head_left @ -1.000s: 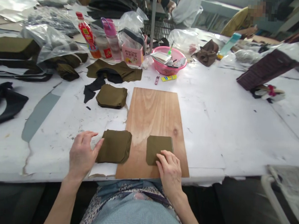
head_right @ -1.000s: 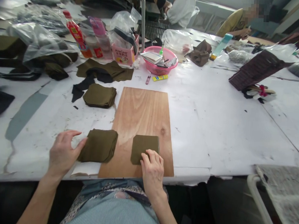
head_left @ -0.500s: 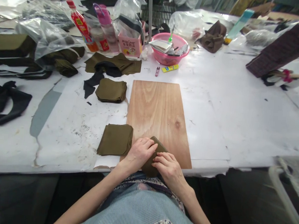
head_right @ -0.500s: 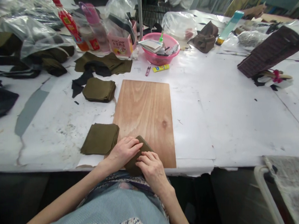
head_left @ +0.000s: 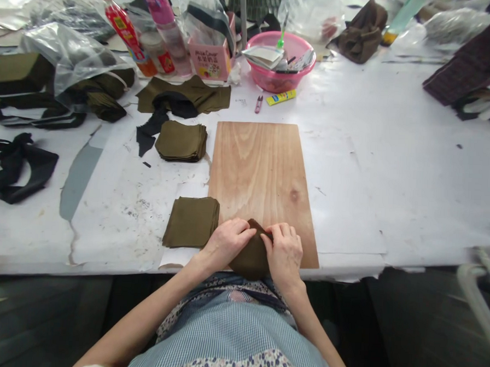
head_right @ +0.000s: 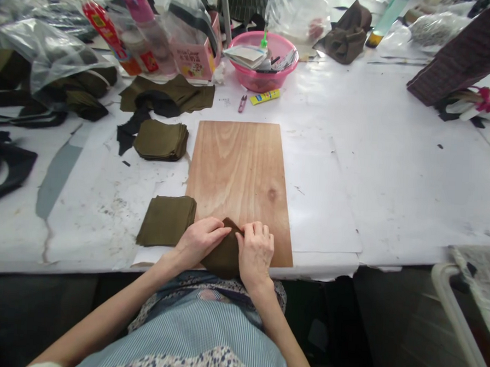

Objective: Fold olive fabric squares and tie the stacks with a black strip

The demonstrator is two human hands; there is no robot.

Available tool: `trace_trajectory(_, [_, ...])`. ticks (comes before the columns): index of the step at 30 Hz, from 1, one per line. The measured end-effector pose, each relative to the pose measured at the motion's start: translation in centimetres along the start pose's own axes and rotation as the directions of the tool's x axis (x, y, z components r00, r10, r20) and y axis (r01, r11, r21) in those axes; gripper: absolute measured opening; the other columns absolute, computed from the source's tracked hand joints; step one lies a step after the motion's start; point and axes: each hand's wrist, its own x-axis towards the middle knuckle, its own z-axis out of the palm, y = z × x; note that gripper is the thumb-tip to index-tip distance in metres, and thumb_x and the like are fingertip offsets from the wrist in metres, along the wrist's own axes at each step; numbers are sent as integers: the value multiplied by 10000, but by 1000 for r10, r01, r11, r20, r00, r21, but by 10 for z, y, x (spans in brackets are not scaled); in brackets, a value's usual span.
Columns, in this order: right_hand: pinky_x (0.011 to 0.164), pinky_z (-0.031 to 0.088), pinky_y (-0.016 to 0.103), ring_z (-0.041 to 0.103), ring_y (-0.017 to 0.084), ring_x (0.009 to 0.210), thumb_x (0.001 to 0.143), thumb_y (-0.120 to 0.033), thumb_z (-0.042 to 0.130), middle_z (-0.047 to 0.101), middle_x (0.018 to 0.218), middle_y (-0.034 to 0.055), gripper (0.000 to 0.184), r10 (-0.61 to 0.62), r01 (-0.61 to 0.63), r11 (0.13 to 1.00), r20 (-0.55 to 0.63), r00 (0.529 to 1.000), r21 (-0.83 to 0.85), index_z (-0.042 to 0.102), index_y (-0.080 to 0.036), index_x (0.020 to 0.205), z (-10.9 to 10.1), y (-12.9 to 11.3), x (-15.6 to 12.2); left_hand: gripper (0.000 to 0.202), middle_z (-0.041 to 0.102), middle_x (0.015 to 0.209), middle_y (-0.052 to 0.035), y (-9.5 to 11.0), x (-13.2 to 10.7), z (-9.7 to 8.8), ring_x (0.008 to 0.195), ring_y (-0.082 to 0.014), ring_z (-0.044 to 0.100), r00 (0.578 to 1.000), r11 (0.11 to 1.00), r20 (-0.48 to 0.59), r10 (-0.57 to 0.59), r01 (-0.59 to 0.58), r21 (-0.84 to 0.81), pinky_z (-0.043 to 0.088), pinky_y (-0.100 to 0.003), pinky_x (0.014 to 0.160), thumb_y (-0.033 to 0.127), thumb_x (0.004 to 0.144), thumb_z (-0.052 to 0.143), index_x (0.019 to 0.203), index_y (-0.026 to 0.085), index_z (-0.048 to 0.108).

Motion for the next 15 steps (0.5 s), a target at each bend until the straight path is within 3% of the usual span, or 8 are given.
trace_trajectory(7, [748, 328, 337, 515, 220, 867, 883, -263, 646, 634, 877, 27, 67, -19, 18, 1000, 38, 999, 21, 604, -213, 870, -2, 1, 4, 256, 590, 836, -24, -13, 12, -4, 777, -142, 560, 996, 1000, 85, -2, 0, 19, 453, -249, 676, 238, 992, 390, 878, 155, 604])
trace_trajectory(13, [762, 322, 331, 518, 208, 865, 914, -260, 602, 654, 890, 24, 49, -62, 63, 995, -9, 998, 82, 629, -219, 914, 3, 6, 1, 294, 615, 907, -32, -19, 14, 0, 803, -148, 584, 995, 993, 72, 72, -78, 88, 473, -248, 685, 218, 996, 377, 1247, 169, 524])
trace_trajectory(15, [766, 322, 329, 514, 203, 859, 921, -257, 592, 656, 883, 21, 57, -77, 80, 991, -31, 997, 103, 638, -223, 920, 5, 8, 0, 315, 613, 901, -35, -20, 13, 1, 801, -155, 582, 991, 985, 76, 113, -122, 123, 474, -255, 678, 210, 993, 387, 1279, 170, 513])
